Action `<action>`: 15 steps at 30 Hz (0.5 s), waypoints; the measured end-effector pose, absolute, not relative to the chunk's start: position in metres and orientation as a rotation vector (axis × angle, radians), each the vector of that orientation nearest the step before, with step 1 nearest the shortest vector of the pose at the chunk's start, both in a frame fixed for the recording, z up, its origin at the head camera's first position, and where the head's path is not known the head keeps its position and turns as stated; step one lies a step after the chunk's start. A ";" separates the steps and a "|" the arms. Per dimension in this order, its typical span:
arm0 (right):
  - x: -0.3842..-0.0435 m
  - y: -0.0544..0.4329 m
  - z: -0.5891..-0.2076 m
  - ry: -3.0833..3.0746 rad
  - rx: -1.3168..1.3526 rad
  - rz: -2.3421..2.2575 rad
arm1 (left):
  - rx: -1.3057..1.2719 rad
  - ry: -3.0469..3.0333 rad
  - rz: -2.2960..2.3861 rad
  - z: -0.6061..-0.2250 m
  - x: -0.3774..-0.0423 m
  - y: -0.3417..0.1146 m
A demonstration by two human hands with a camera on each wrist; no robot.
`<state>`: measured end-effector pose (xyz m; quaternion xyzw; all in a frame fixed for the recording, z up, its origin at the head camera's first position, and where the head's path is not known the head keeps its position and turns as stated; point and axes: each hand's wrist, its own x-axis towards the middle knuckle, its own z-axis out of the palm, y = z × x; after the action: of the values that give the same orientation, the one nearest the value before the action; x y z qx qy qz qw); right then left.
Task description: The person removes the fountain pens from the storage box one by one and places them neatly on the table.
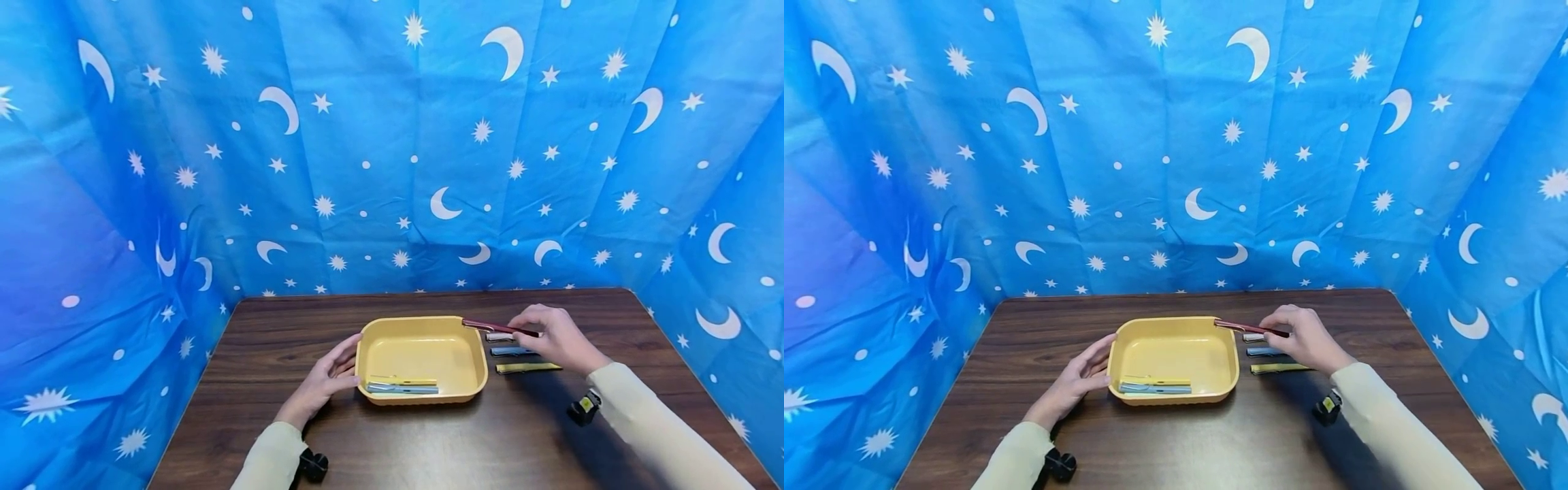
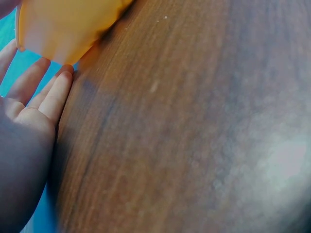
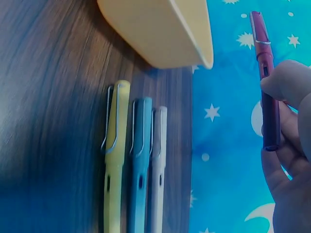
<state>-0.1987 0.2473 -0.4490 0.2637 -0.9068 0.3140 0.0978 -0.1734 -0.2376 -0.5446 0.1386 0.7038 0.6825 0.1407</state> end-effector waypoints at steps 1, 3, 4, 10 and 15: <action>-0.197 0.250 -0.449 -2.687 0.774 0.919 | 0.399 2.033 1.972 -0.545 -0.174 -0.238; -0.194 0.256 -0.449 -2.696 0.754 0.911 | 0.404 2.034 1.974 -0.545 -0.174 -0.238; -0.192 0.259 -0.449 -2.700 0.743 0.908 | 0.411 2.031 1.976 -0.545 -0.174 -0.238; -0.181 0.275 -0.453 -2.694 0.716 0.905 | 0.472 2.009 1.986 -0.548 -0.175 -0.240; -0.170 0.285 -0.460 -2.677 0.698 0.913 | 0.505 2.017 1.979 -0.549 -0.176 -0.241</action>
<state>-0.1702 0.2850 -0.4604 0.2380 -0.9130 0.3112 0.1138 -0.1759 -0.2410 -0.5493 0.1742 0.6963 0.6830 0.1352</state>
